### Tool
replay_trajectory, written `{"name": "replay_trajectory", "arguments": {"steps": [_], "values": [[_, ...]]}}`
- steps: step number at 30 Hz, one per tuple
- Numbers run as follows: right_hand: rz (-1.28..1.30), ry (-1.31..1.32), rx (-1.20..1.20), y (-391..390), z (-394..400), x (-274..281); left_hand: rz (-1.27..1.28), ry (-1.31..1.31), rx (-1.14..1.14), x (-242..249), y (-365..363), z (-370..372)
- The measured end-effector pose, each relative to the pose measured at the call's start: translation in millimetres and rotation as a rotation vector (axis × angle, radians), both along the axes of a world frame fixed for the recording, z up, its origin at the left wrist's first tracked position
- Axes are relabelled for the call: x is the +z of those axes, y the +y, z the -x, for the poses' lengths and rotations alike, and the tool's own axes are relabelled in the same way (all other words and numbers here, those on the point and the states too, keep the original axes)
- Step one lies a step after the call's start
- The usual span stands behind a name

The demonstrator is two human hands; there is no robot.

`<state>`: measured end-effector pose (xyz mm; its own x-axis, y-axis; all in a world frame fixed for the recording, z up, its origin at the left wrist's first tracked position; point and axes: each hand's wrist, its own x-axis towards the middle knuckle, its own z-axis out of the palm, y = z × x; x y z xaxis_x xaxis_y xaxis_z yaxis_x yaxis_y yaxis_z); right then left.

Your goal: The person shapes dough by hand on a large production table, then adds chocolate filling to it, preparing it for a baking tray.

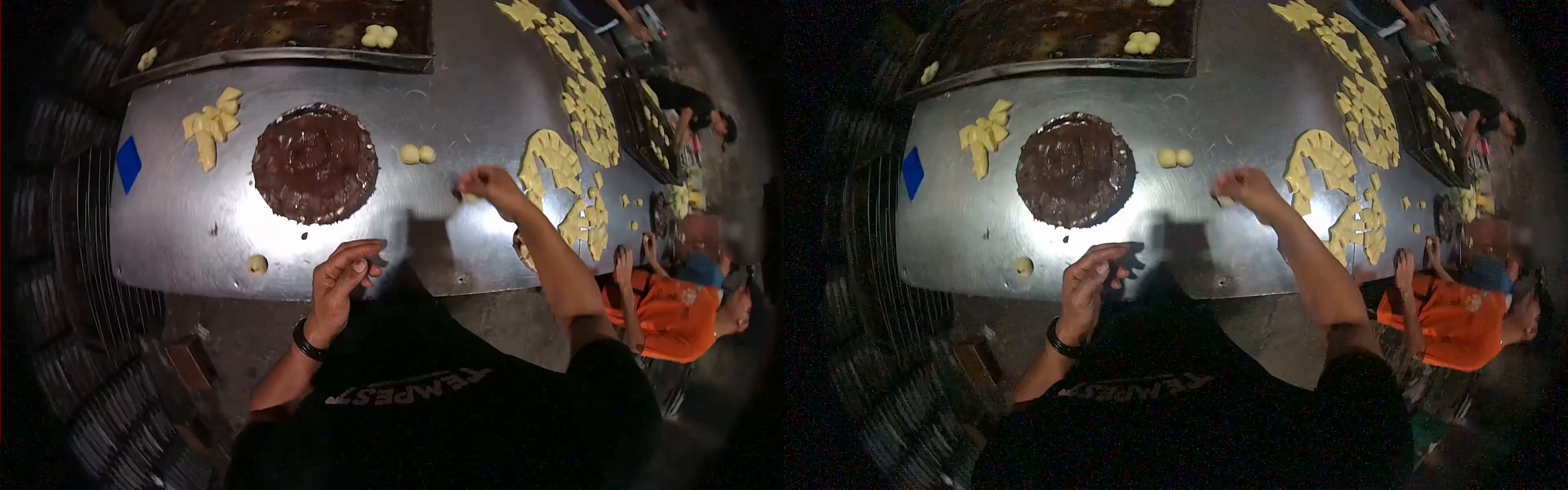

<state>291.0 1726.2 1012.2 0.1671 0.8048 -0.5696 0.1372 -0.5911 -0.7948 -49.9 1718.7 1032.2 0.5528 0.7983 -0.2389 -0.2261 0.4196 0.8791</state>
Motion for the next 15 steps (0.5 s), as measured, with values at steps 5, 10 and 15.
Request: {"name": "replay_trajectory", "arguments": {"steps": [5, 10, 15], "values": [[-0.302, -0.284, 0.132, 114, 41, -7, -0.019, 0.005, -0.038, 20, 17, 2], [-0.193, -0.302, 0.37, 128, 42, -25, -0.037, 0.022, 0.09, 21, -4, 14], [-0.665, -0.319, -0.195, -9, -33, -29, 0.002, 0.091, 0.143, 10, -49, -16]]}}
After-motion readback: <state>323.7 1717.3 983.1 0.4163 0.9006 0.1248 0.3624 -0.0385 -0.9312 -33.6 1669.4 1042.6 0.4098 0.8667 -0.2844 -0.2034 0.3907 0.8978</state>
